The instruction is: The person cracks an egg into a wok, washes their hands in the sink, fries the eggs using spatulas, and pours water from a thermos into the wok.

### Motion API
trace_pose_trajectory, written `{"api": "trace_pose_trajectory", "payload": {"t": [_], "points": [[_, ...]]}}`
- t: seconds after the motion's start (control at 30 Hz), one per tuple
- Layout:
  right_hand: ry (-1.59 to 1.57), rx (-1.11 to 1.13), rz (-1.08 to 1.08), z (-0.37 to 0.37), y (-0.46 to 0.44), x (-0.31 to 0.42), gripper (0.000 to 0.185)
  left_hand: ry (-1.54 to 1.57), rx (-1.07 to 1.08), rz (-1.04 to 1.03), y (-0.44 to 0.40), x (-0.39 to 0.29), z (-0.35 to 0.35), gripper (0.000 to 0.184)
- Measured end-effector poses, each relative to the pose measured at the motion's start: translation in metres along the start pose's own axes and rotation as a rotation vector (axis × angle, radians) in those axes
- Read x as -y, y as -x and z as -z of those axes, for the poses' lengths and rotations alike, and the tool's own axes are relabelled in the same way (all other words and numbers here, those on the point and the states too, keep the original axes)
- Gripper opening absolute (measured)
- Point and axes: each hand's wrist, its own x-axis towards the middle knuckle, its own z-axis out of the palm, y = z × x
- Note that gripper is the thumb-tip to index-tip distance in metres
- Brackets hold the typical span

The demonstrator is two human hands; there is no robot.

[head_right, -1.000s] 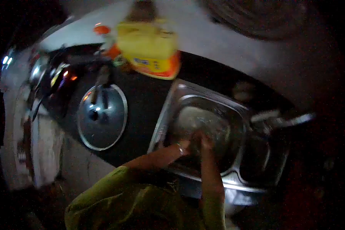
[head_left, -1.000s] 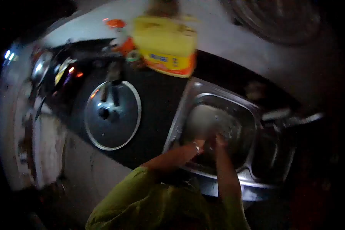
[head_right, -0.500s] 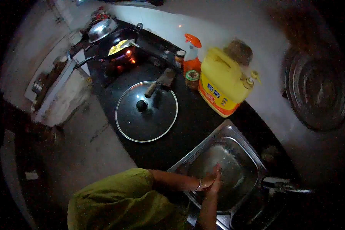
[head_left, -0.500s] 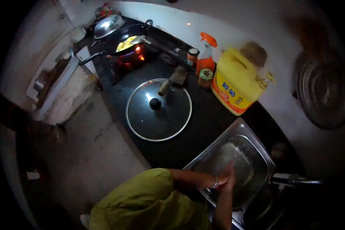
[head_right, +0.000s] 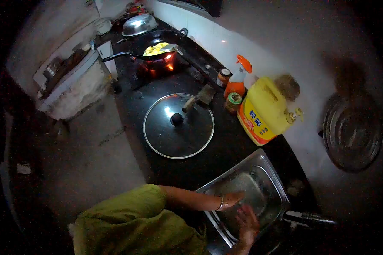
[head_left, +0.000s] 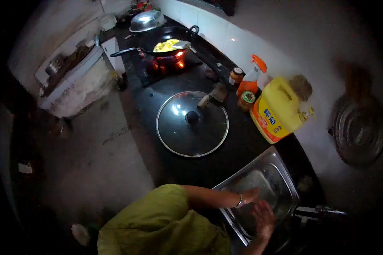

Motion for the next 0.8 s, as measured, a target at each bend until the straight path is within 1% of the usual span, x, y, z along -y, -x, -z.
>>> {"api": "trace_pose_trajectory", "payload": {"t": [0.03,0.07,0.13,0.17,0.23,0.27,0.3,0.33,0.37,0.4,0.43,0.47,0.53,0.57,0.6,0.63,0.67,0.7,0.73,0.77,0.8], "points": [[-0.05,-0.079,0.005,0.007,0.004,0.011,0.052,-0.056,0.063,-0.077,0.013,-0.006,0.003,0.069],[-0.039,-0.07,0.011,0.016,0.004,0.012,0.052,-0.107,0.122,-0.158,0.026,-0.012,0.006,0.076],[-0.108,-0.309,0.241,0.028,-0.002,-0.001,0.048,0.131,0.18,-0.01,0.105,-0.051,0.014,0.072],[-0.095,-0.294,0.252,0.03,-0.003,-0.013,0.048,0.137,0.179,-0.033,0.12,-0.055,0.03,0.072],[0.418,-0.316,0.35,0.031,-0.009,-0.05,0.046,0.083,0.301,-0.081,0.151,-0.057,0.067,0.068],[0.675,-0.322,0.404,0.03,-0.017,-0.067,0.045,0.083,0.293,-0.106,0.157,-0.054,0.093,0.068],[0.935,-0.332,0.444,0.026,-0.018,-0.083,0.044,0.077,0.388,-0.159,0.157,-0.037,0.126,0.065],[1.063,-0.336,0.463,0.015,-0.019,-0.095,0.043,0.068,0.484,-0.205,0.156,-0.015,0.161,0.062],[1.191,-0.343,0.484,0.002,-0.019,-0.104,0.043,0.028,0.388,-0.268,0.147,0.016,0.203,0.059],[1.221,-0.28,0.522,-0.021,-0.024,-0.108,0.039,-0.013,0.294,-0.33,0.15,0.047,0.239,0.055],[1.253,-0.218,0.556,-0.046,-0.026,-0.108,0.036,-0.006,0.101,-0.183,0.207,0.035,0.269,0.047],[1.147,-0.169,0.489,-0.083,-0.027,-0.107,0.033,-0.432,-0.184,-0.467,0.236,0.056,0.3,0.05],[0.968,-0.041,0.394,-0.183,-0.022,-0.092,0.028,-0.809,-0.492,-0.255,0.327,0.058,0.345,0.047],[0.896,0.037,0.354,-0.229,-0.015,-0.085,0.027,-0.834,-0.496,-0.179,0.369,0.062,0.366,0.048],[0.875,0.138,0.374,-0.257,-0.017,-0.091,0.026,-0.893,-0.562,-0.074,0.394,0.085,0.394,0.05],[0.851,0.24,0.4,-0.286,-0.019,-0.097,0.025,-0.758,-0.664,-0.127,0.425,0.111,0.416,0.05],[0.936,0.321,0.487,-0.319,-0.019,-0.099,0.025,-0.619,-0.766,-0.174,0.457,0.137,0.435,0.049],[1.017,0.409,0.571,-0.354,-0.018,-0.1,0.024,-0.458,-0.757,-0.153,0.493,0.157,0.458,0.049],[0.88,0.489,0.528,-0.375,-0.028,-0.115,0.024,-0.292,-0.749,-0.127,0.525,0.169,0.473,0.049],[0.741,0.573,0.472,-0.395,-0.038,-0.134,0.024,-0.497,-0.898,-0.111,0.562,0.17,0.476,0.049],[0.782,0.643,0.502,-0.421,-0.041,-0.142,0.024,-0.697,-1.042,-0.078,0.6,0.172,0.477,0.049]]}}
